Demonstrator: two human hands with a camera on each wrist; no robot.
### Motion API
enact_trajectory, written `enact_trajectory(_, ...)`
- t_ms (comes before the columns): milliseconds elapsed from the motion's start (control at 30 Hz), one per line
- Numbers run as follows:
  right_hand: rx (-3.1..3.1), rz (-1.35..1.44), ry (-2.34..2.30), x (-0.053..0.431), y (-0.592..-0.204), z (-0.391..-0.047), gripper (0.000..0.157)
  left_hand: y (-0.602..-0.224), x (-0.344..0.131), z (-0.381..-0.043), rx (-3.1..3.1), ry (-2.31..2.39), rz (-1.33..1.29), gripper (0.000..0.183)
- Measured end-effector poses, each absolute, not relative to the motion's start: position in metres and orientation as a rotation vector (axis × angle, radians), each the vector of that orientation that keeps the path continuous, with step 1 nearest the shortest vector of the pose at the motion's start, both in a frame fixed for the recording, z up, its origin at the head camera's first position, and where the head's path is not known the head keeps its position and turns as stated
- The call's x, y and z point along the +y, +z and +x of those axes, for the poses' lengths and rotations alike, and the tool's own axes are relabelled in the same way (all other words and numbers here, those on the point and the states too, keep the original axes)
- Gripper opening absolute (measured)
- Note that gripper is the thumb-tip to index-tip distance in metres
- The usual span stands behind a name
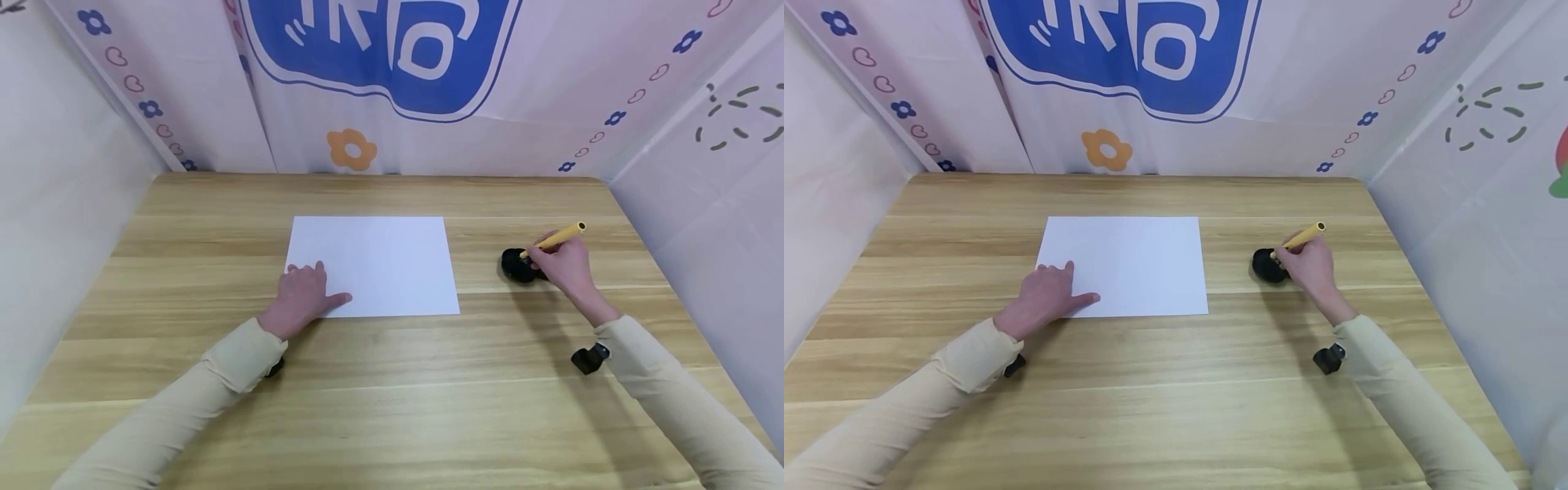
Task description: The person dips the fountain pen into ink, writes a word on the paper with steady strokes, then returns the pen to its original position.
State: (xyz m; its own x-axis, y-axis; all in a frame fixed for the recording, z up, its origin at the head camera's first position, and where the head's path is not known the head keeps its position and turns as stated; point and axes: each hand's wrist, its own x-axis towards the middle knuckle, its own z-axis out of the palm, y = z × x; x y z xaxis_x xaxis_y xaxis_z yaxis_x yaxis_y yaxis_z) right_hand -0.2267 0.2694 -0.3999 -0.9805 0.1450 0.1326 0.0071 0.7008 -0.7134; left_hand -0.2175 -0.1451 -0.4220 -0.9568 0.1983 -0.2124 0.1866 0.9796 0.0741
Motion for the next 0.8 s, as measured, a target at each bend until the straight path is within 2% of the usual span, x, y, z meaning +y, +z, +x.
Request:
enact_trajectory(367,-2.723,-0.203,1.196,0.2702,-0.394,-0.2249,0.02,-0.4218,-0.1455,-0.2171,2.924,0.084,0.286,0.073)
enact_trajectory(800,-2.685,-0.193,1.2,0.2654,-0.3956,-0.2246,0.016,-0.4232,-0.1465,-0.2162,2.927,0.069,0.295,0.073)
